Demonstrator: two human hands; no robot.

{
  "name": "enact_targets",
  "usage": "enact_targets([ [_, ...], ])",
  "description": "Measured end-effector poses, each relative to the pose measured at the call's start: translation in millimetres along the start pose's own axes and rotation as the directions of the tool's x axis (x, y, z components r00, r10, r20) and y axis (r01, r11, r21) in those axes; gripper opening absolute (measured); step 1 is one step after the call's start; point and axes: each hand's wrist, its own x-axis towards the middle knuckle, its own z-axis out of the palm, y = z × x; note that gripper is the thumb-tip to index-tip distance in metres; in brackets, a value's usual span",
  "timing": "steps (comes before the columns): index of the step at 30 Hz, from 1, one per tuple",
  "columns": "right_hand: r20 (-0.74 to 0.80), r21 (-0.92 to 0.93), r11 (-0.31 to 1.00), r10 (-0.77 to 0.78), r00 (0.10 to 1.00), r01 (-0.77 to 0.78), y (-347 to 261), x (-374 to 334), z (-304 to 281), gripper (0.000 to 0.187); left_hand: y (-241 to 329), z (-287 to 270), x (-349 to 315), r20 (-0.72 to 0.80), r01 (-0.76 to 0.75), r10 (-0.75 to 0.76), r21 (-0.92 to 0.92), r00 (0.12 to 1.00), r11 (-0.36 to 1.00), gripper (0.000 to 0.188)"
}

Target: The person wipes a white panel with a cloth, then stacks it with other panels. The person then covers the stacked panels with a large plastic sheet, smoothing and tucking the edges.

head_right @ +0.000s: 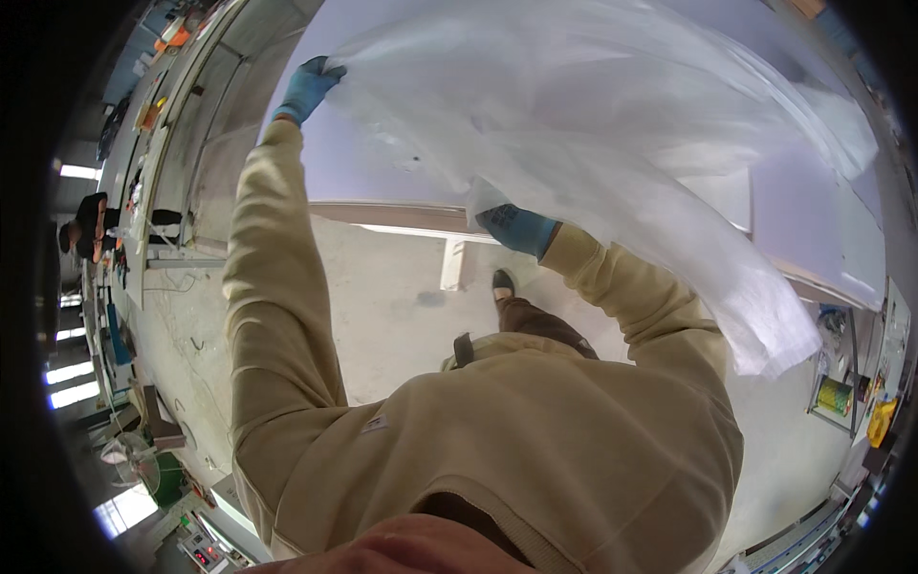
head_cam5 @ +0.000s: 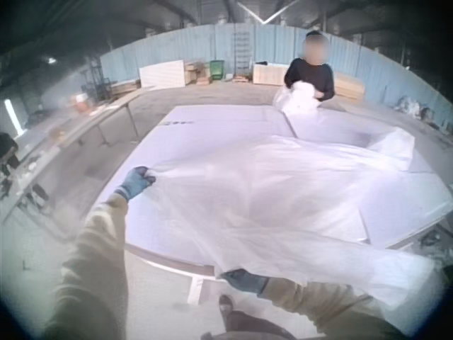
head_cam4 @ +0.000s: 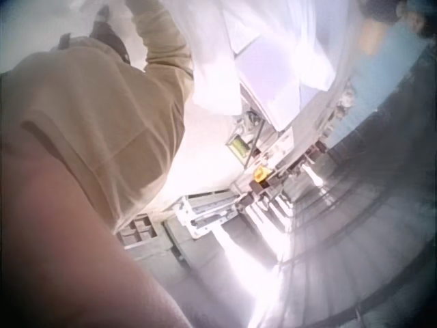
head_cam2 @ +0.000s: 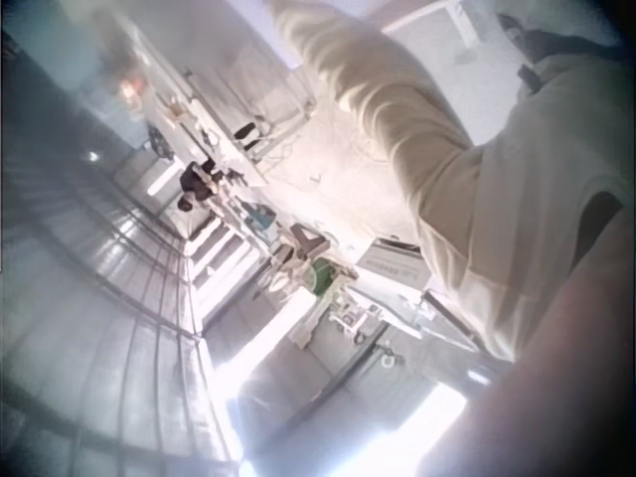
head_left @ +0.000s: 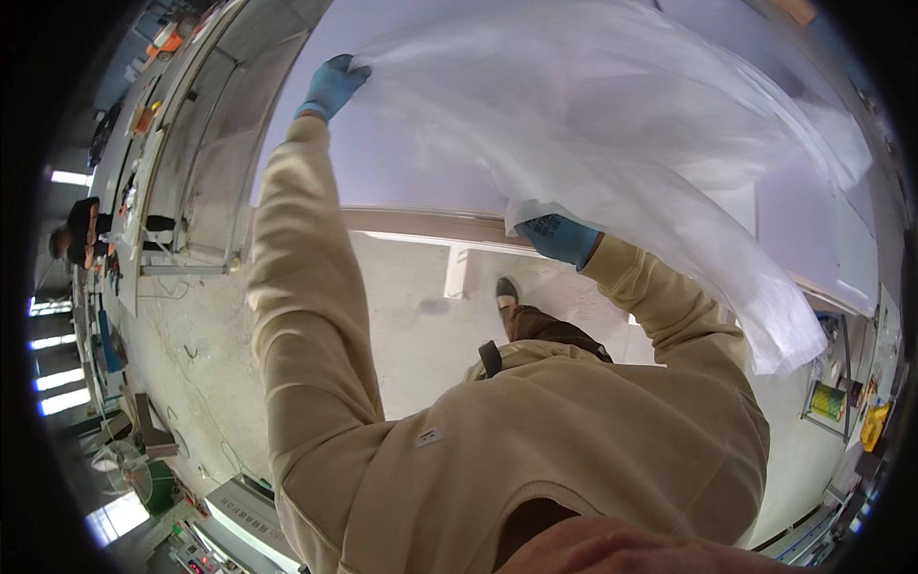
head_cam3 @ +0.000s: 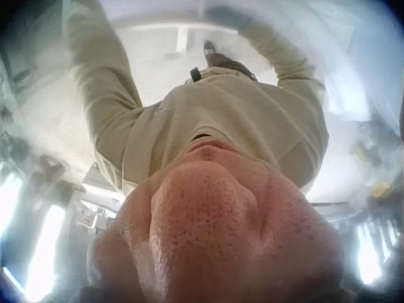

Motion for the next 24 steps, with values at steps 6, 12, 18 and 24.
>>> enact_targets([
  [6,0.256,0.041,0.998,-0.057,0.965,0.048,0.9,156.9,93.5,0.021,-103.7,-63.0,57.6,-0.009,0.031,-0.03,0.12,1.0,0.992,0.048],
  [12,0.069,-0.004,0.996,0.086,0.994,-0.086,0.1,276.8,200.4,0.021,-219.5,-122.3,109.5,0.053,-0.024,0.011,0.258,0.999,0.966,0.054],
  [18,-0.095,-0.13,0.937,0.313,0.945,-0.324,-19.1,412.0,273.4,0.021,-331.0,-142.5,170.4,0.044,-0.211,0.208,0.072,0.977,0.975,0.063],
  [24,-0.178,-0.214,0.801,0.531,0.829,-0.559,-70.4,434.2,295.4,0.021,-375.7,-166.5,218.8,0.243,-0.303,0.255,0.189,0.936,0.934,0.062],
])
